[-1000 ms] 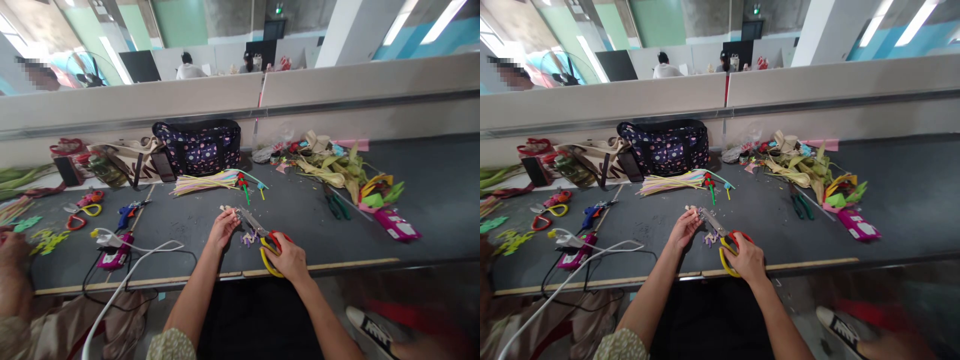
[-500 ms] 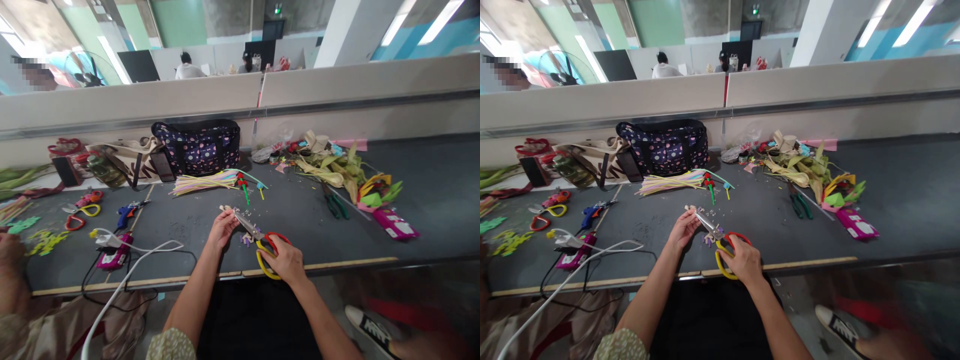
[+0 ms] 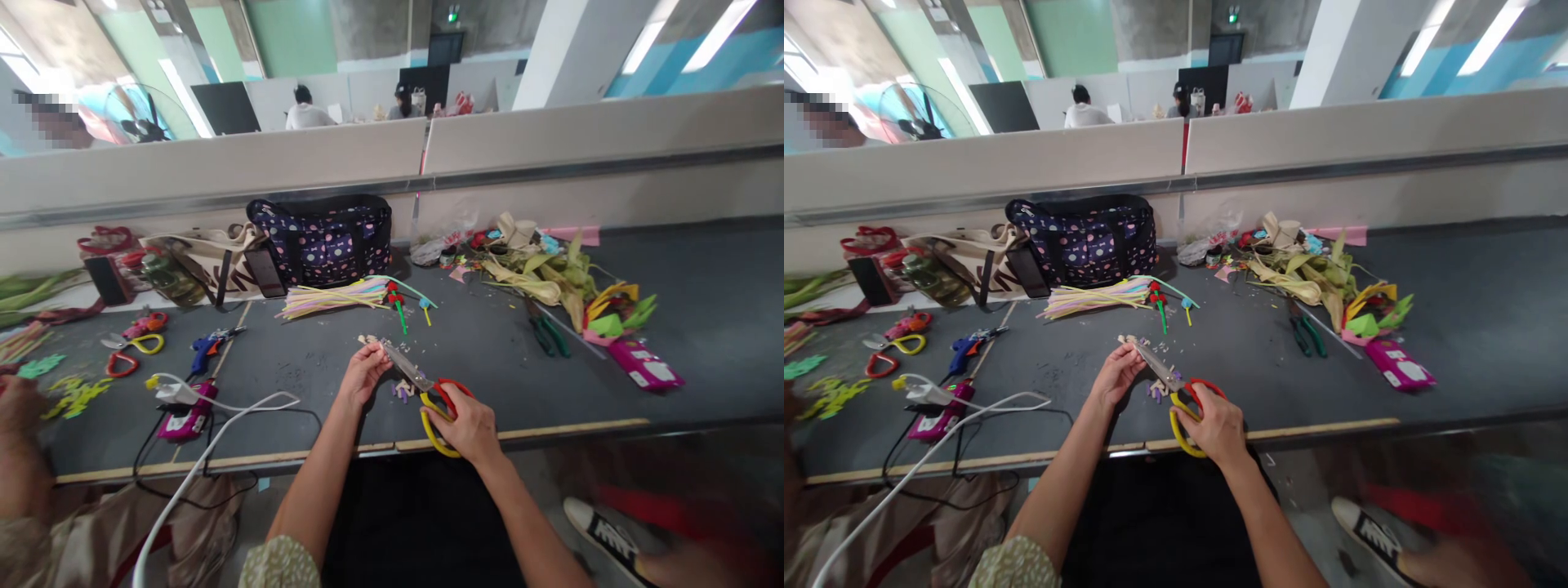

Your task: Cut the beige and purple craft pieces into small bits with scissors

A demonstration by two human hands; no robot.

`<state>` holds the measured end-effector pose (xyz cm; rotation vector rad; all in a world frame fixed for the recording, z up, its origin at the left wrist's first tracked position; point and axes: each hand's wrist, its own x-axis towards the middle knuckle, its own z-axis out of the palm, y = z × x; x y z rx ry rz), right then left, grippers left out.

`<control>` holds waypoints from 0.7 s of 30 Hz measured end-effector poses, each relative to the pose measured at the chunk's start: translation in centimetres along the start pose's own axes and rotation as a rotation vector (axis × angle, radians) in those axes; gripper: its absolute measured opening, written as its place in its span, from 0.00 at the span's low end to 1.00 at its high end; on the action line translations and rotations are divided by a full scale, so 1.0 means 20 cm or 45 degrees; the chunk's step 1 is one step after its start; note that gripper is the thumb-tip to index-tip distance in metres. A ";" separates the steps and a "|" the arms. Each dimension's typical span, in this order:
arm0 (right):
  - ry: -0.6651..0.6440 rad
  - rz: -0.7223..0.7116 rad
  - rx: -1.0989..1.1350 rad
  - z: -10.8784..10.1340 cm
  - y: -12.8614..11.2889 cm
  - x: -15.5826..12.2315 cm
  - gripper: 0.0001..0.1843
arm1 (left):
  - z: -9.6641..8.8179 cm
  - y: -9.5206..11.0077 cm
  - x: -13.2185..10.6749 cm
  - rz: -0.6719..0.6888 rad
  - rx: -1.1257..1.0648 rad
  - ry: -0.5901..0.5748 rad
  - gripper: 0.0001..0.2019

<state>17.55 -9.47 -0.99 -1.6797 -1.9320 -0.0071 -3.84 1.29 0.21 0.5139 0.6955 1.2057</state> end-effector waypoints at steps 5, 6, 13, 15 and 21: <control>-0.025 0.005 0.003 0.00 -0.01 0.01 0.27 | 0.01 0.01 -0.01 0.006 0.001 0.003 0.13; -0.031 0.005 0.001 0.00 -0.01 0.01 0.26 | 0.01 0.01 -0.01 0.004 0.001 0.004 0.13; -0.031 0.000 0.017 0.02 -0.02 0.01 0.26 | 0.01 0.00 -0.01 -0.002 0.002 -0.003 0.14; -0.026 -0.002 0.022 0.02 -0.02 0.00 0.27 | 0.01 0.00 -0.01 -0.003 0.000 -0.006 0.14; -0.025 -0.008 0.028 0.03 -0.02 0.01 0.26 | 0.01 0.00 -0.02 -0.004 -0.018 -0.014 0.13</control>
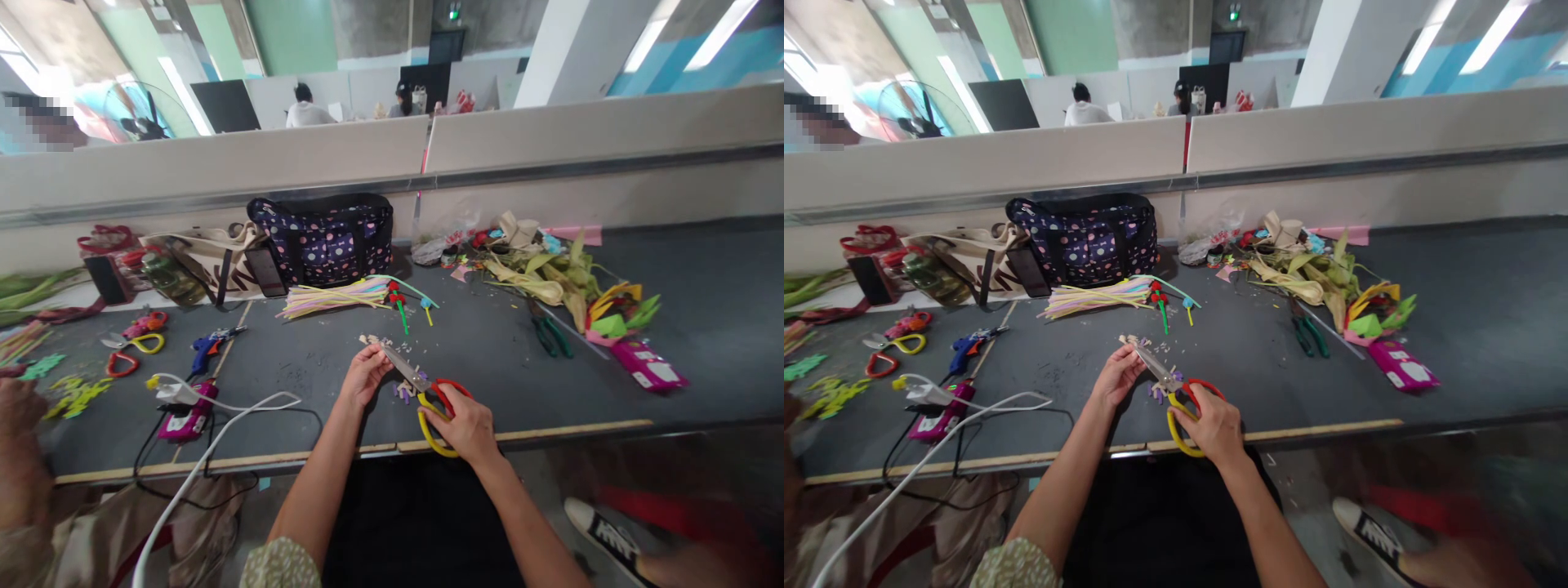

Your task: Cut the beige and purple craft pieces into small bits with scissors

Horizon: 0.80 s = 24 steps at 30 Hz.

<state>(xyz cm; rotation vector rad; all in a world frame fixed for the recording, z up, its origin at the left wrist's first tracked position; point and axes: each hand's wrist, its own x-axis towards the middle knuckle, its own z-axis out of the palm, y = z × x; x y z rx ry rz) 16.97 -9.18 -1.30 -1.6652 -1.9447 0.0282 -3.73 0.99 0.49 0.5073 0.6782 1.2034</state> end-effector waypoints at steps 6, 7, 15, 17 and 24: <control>0.019 -0.002 -0.011 0.02 0.01 0.00 0.27 | 0.01 0.00 0.00 -0.004 -0.013 0.017 0.12; 0.023 -0.002 -0.012 0.02 0.01 0.00 0.27 | 0.01 0.00 0.00 -0.004 -0.014 0.022 0.12; 0.044 -0.001 -0.024 0.00 -0.01 0.01 0.27 | 0.00 0.00 0.00 -0.002 0.010 0.027 0.13; 0.042 0.003 -0.037 0.00 -0.01 0.01 0.27 | 0.00 0.00 0.00 0.002 0.023 0.022 0.14; 0.035 0.006 -0.022 0.00 -0.01 0.01 0.27 | 0.00 -0.01 0.00 0.005 0.023 0.030 0.14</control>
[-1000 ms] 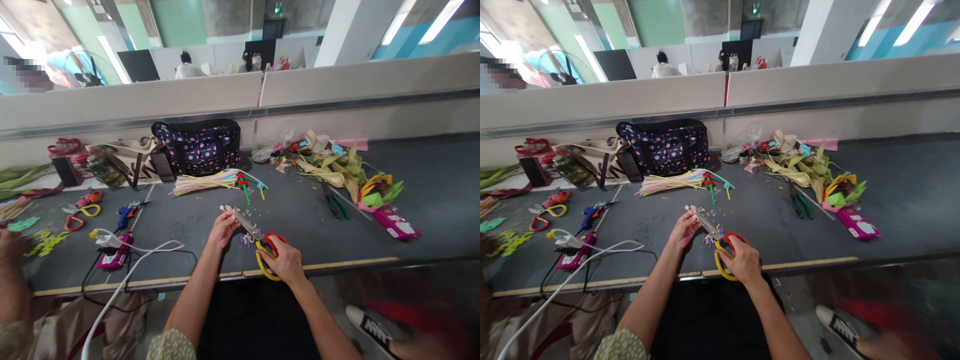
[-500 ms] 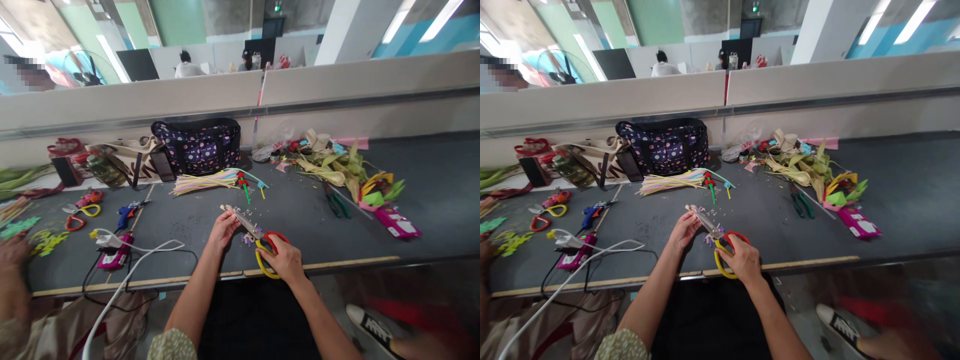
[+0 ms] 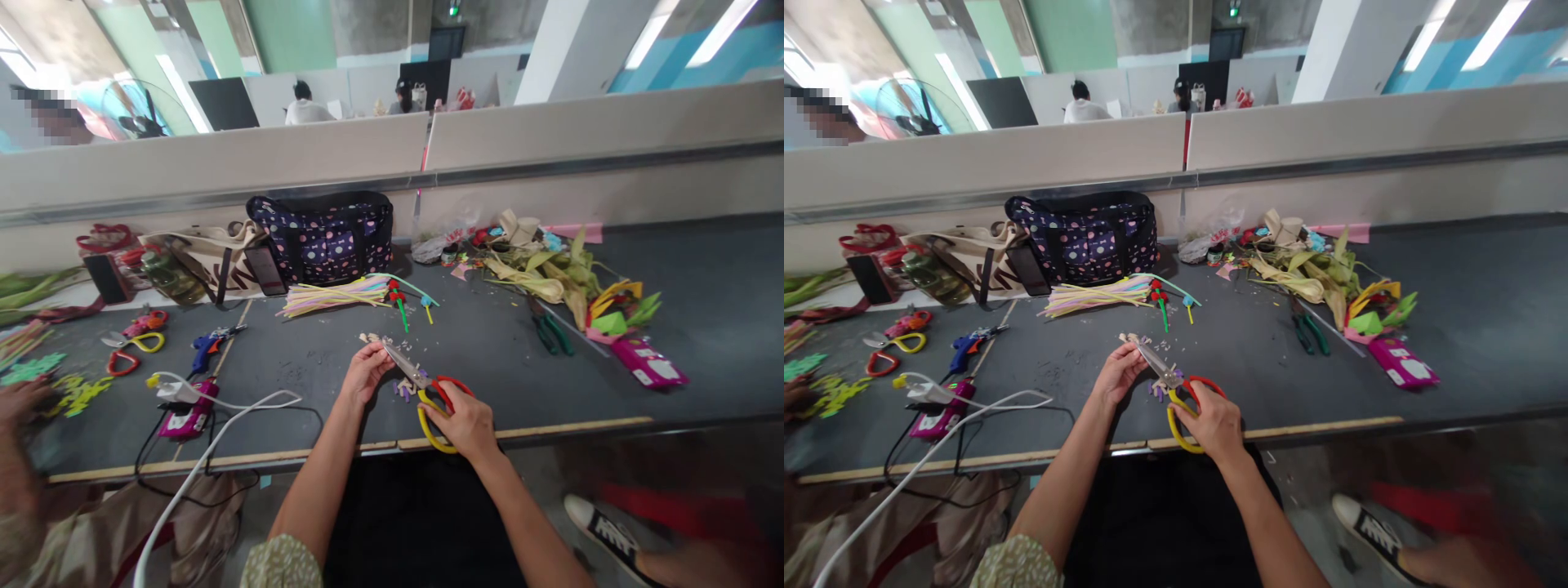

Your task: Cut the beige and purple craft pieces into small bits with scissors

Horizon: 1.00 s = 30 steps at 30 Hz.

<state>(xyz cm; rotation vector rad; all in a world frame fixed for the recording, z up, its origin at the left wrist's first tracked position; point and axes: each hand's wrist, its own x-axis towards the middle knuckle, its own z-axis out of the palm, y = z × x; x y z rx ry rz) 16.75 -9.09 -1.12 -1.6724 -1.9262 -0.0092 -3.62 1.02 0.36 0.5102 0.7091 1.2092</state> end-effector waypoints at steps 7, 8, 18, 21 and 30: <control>-0.006 -0.004 -0.011 0.01 0.02 0.00 0.27 | 0.00 0.01 0.00 0.012 0.015 -0.009 0.13; -0.001 -0.008 -0.013 0.02 0.02 0.00 0.27 | 0.00 0.01 0.00 0.015 0.016 -0.005 0.13; 0.015 -0.021 -0.018 0.02 0.02 -0.01 0.28 | 0.00 0.01 0.00 0.005 0.006 0.024 0.13; 0.019 -0.026 -0.024 0.02 0.02 -0.01 0.27 | 0.00 0.00 0.00 0.004 0.012 0.015 0.12; -0.003 -0.020 -0.033 0.02 0.01 -0.01 0.25 | -0.01 0.00 0.00 0.007 0.033 -0.005 0.11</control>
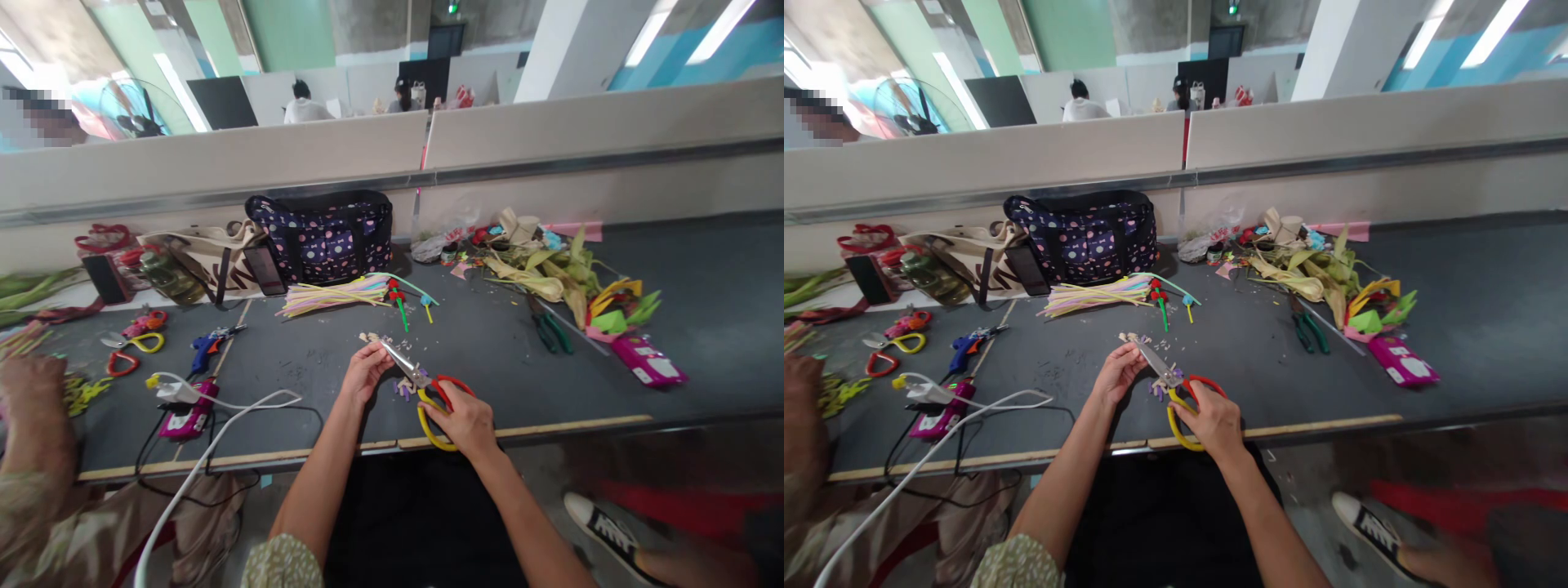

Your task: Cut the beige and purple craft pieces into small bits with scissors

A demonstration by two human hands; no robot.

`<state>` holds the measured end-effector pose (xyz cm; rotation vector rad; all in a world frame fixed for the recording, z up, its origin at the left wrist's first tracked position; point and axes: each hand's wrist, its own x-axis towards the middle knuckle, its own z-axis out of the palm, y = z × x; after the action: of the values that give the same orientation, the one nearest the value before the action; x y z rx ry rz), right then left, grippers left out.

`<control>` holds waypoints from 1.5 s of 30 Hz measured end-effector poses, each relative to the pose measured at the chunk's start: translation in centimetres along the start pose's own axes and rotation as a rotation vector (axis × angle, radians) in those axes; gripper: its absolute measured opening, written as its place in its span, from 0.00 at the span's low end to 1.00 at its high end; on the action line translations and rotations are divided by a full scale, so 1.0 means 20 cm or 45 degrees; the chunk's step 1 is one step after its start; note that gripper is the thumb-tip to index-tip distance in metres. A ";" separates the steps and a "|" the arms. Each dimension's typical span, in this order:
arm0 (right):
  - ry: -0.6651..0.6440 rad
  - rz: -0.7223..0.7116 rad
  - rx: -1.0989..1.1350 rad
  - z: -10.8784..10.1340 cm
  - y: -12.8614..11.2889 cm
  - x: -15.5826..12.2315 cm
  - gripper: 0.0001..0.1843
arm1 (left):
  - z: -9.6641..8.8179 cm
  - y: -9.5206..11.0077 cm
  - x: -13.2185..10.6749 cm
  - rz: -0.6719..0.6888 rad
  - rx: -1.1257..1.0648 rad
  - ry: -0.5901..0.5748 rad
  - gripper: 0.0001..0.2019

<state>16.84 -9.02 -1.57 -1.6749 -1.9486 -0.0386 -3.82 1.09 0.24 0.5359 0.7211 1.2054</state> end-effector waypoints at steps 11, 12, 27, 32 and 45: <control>0.031 -0.025 -0.046 0.00 0.01 0.01 0.27 | 0.00 0.00 0.01 -0.020 -0.010 0.034 0.12; 0.034 -0.015 -0.054 0.00 0.02 0.01 0.27 | 0.00 0.00 0.00 -0.027 -0.010 0.044 0.12; -0.184 0.366 -0.292 -0.06 0.17 0.06 0.27 | -0.03 -0.02 0.03 0.625 1.035 0.429 0.05; -0.181 0.473 -0.171 -0.04 0.17 0.05 0.26 | -0.07 -0.01 0.03 0.785 1.254 0.508 0.05; -0.097 0.451 -0.046 -0.03 0.19 0.03 0.28 | -0.05 0.01 -0.01 0.914 2.017 0.515 0.22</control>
<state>20.61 -7.78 -2.09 -2.0479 -1.6841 0.1266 -4.83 0.87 -0.23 2.0072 1.9258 1.1764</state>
